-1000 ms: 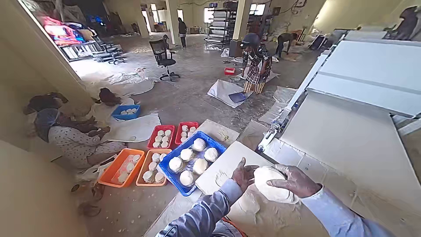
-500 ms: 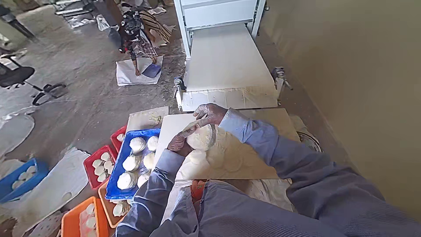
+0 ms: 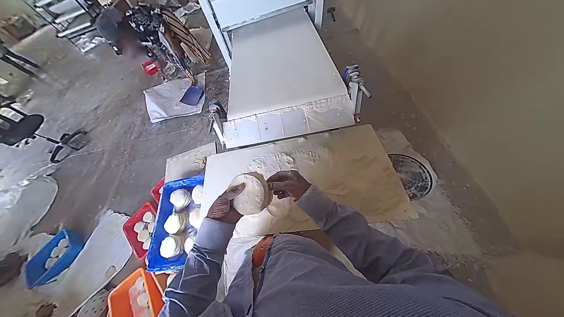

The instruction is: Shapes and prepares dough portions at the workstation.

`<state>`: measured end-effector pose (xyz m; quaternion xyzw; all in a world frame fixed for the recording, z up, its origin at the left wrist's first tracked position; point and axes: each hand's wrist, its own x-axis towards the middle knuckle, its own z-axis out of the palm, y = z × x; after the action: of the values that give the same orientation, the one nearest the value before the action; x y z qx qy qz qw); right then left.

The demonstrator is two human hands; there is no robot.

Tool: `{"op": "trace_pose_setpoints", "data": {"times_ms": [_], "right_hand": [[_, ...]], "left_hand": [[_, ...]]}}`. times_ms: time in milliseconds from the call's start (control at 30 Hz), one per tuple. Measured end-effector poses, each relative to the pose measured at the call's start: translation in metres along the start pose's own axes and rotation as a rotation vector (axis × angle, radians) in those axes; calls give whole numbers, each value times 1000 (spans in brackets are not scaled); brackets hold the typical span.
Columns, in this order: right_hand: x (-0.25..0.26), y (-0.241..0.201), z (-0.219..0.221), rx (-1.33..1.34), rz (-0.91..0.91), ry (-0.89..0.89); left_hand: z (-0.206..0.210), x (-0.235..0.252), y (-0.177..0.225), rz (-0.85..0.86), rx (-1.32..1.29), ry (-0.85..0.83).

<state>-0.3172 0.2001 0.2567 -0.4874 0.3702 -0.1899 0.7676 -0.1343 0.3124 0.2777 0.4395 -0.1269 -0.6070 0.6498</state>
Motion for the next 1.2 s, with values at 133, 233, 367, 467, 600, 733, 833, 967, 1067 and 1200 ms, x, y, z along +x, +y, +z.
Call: {"op": "trace_pose_setpoints", "data": {"times_ms": [133,233,367,467,600,733,833,967,1067,1200], "right_hand": [[-2,-1,-8,57,38,-18],[2,0,-14,86,103,-59],[-1,-4,-10,71,41,-40],[1,-1,-1,90,-7,10],[4,-4,11,167,-57,84],[-2,-22,19,96,-235,92],[-7,-42,20,79,-324,103],[-5,-65,7,32,-405,81],[-2,-74,6,-103,-417,80],[-5,-69,43,-295,-392,2]], "left_hand": [[2,-5,-5,6,-30,29],[1,-6,-9,11,-20,29],[5,-5,-10,-46,-15,131],[9,-3,-11,-112,-45,215],[12,-3,-9,-144,-87,251],[13,-7,-3,-97,-149,215],[12,-8,1,-72,-161,164],[3,-8,2,-45,-156,213],[-9,-8,2,-30,-63,292],[-29,-9,-4,-55,-10,367]]}}
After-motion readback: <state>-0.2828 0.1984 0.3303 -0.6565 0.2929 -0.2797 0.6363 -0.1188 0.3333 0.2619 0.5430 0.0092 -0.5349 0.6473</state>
